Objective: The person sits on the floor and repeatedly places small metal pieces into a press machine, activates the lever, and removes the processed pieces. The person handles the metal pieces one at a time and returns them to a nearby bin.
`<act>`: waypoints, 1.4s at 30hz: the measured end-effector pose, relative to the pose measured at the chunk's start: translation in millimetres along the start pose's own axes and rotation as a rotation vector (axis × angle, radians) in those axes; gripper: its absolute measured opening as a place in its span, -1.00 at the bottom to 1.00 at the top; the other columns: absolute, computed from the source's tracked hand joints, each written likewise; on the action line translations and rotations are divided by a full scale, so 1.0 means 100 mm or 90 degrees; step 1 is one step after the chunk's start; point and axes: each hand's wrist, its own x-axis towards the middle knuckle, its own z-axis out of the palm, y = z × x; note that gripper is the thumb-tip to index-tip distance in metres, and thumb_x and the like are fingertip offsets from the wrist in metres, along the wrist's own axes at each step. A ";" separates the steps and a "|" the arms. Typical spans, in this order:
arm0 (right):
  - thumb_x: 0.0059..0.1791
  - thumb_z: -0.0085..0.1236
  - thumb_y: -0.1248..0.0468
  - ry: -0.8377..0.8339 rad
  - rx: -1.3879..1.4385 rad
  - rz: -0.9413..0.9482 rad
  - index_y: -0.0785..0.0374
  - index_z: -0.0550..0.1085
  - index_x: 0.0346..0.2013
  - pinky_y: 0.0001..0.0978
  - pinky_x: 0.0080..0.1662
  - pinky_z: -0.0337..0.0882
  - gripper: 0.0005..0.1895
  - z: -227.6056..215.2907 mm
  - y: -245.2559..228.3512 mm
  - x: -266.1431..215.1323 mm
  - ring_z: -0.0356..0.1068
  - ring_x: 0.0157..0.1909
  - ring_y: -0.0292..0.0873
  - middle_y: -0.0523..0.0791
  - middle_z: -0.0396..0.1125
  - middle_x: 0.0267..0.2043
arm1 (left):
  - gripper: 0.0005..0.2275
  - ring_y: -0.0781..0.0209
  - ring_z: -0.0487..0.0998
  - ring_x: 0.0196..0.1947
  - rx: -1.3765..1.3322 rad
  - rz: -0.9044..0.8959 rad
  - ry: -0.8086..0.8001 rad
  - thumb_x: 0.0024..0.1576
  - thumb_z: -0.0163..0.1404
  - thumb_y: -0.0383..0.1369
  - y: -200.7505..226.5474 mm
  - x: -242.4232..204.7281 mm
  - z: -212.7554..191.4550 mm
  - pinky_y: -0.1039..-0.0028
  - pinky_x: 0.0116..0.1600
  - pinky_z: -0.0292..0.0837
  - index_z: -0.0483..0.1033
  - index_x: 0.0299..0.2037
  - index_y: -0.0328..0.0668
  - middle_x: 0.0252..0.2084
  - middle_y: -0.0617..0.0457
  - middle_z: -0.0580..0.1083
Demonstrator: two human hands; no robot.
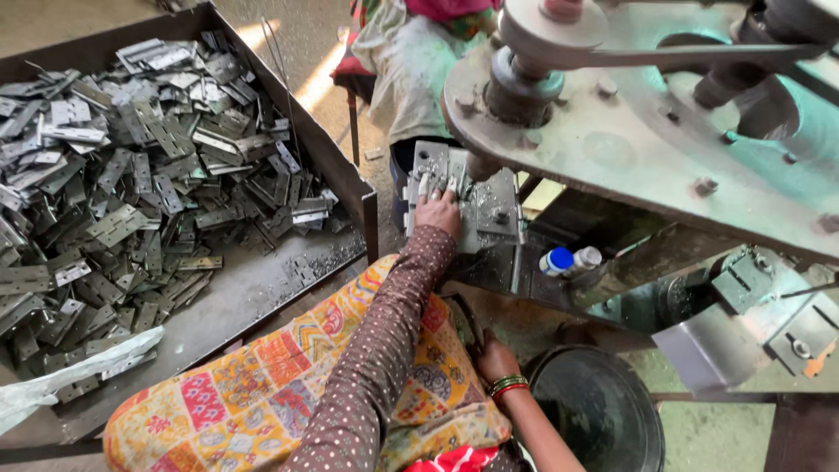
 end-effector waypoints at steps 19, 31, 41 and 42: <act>-0.13 0.19 0.08 0.180 -0.049 -0.088 0.26 0.44 -0.10 0.02 -0.11 0.45 -0.59 -0.94 -0.69 -0.05 0.45 -0.10 0.22 0.06 0.44 -0.11 | -0.81 0.03 0.56 -0.15 -0.063 0.155 0.154 0.17 -0.08 -0.39 0.32 -0.94 -0.39 0.10 0.05 0.36 0.49 -0.05 -0.15 0.06 -0.02 0.46; -0.02 0.14 -0.04 0.137 -0.017 -0.048 0.21 0.46 -0.12 0.02 -0.10 0.44 -0.60 -1.01 -0.79 -0.09 0.45 -0.10 0.18 0.03 0.45 -0.15 | -0.69 -0.11 0.49 0.09 -0.037 0.022 0.005 0.20 -0.04 -0.36 0.08 -0.60 -0.23 0.17 0.14 0.43 0.43 0.14 -0.23 0.25 -0.11 0.38; -0.03 0.13 0.03 0.089 -0.029 -0.026 0.21 0.45 -0.08 0.01 -0.05 0.44 -0.63 -1.00 -0.79 -0.06 0.45 -0.05 0.17 0.03 0.45 -0.08 | -0.52 -0.11 0.36 0.26 0.221 0.051 0.082 0.15 -0.20 -0.11 0.25 -0.88 -0.12 -0.13 0.31 0.16 0.43 0.20 -0.20 0.25 -0.06 0.36; -0.04 0.14 0.03 0.093 -0.031 -0.032 0.21 0.45 -0.07 0.01 -0.05 0.44 -0.62 -0.99 -0.79 -0.07 0.45 -0.04 0.17 0.03 0.45 -0.08 | -0.53 -0.11 0.37 0.26 0.173 0.051 0.050 0.22 -0.21 -0.08 0.29 -0.88 -0.11 -0.10 0.35 0.15 0.45 0.17 -0.25 0.25 -0.08 0.37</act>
